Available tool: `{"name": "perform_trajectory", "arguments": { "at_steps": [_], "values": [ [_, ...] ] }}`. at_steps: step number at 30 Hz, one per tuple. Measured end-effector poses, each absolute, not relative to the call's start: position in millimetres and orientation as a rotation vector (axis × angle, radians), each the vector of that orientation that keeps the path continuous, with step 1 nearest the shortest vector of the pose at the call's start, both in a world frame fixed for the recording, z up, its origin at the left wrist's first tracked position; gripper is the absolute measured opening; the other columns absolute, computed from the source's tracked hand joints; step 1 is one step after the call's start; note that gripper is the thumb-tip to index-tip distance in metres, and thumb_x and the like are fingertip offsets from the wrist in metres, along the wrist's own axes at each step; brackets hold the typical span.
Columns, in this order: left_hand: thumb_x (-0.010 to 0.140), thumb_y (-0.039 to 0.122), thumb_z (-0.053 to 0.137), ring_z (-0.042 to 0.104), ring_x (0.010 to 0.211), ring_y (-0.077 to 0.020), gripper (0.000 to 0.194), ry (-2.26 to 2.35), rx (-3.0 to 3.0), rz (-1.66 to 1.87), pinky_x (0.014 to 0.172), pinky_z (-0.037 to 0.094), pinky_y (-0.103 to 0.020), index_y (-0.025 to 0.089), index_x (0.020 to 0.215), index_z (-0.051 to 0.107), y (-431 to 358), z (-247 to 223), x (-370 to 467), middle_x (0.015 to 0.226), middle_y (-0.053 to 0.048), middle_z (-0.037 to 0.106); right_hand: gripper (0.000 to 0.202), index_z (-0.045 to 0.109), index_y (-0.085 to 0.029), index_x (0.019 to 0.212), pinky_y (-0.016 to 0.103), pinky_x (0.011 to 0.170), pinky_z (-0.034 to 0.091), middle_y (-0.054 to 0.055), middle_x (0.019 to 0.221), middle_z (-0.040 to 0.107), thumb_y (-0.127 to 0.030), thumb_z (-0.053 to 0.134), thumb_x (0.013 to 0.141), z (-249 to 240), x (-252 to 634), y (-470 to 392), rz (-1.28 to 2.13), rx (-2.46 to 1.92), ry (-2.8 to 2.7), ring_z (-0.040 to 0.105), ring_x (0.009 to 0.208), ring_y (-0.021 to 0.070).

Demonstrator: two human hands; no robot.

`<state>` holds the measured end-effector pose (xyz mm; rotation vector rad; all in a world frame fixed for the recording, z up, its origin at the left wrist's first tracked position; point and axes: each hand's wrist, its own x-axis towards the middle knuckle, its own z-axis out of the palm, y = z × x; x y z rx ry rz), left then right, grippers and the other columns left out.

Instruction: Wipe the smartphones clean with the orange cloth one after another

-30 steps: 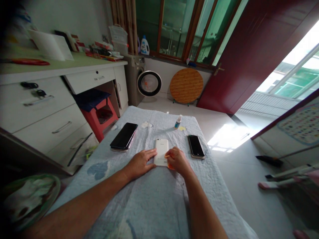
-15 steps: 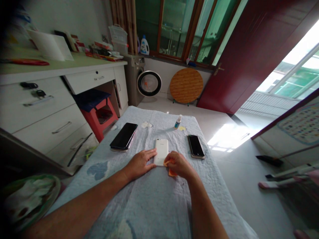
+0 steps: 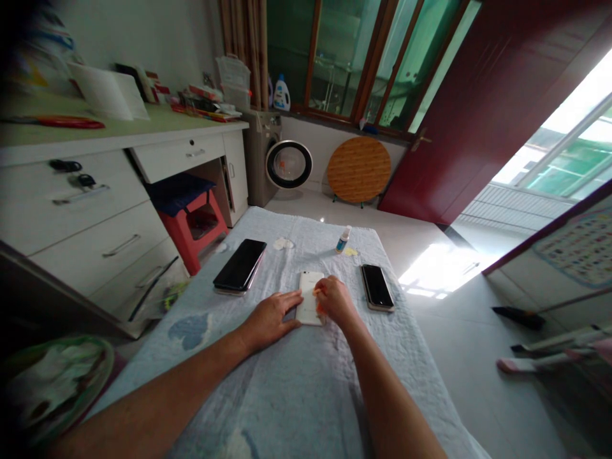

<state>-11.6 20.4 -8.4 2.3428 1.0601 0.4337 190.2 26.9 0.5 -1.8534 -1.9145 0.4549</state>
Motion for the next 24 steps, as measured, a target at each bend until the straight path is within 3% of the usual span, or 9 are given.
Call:
{"name": "perform_trajectory", "arguments": {
  "at_steps": [10,17,24],
  "values": [
    [0.077,0.029,0.068,0.055,0.118,-0.0252,0.049,1.053,2.358,0.460,0.103,0.041,-0.035,0.017,0.123,0.059,20,-7,-10,0.139,-0.009,0.052,0.021,0.073,-0.015,0.080,0.023,0.068,0.039,0.006,0.082,0.067,-0.013,0.055,0.069,-6,194,73,0.385,-1.937,-1.790,0.057,0.075,0.0146],
    [0.078,0.030,0.067,0.054,0.118,-0.0249,0.048,1.050,2.348,0.465,0.103,0.041,-0.035,0.018,0.123,0.059,21,-7,-12,0.139,-0.008,0.052,0.021,0.072,-0.014,0.080,0.021,0.057,0.039,0.003,0.068,0.067,-0.021,0.054,0.072,-10,198,74,0.477,-1.948,-1.645,0.058,0.062,0.0126],
    [0.078,0.031,0.067,0.050,0.125,-0.0252,0.051,1.064,2.330,0.441,0.107,0.037,-0.037,0.018,0.126,0.058,21,-9,-11,0.141,-0.009,0.050,0.019,0.071,-0.014,0.078,0.020,0.049,0.036,0.002,0.061,0.065,-0.023,0.058,0.067,-14,206,53,0.571,-2.017,-1.549,0.056,0.053,0.0114]
  ]
}}
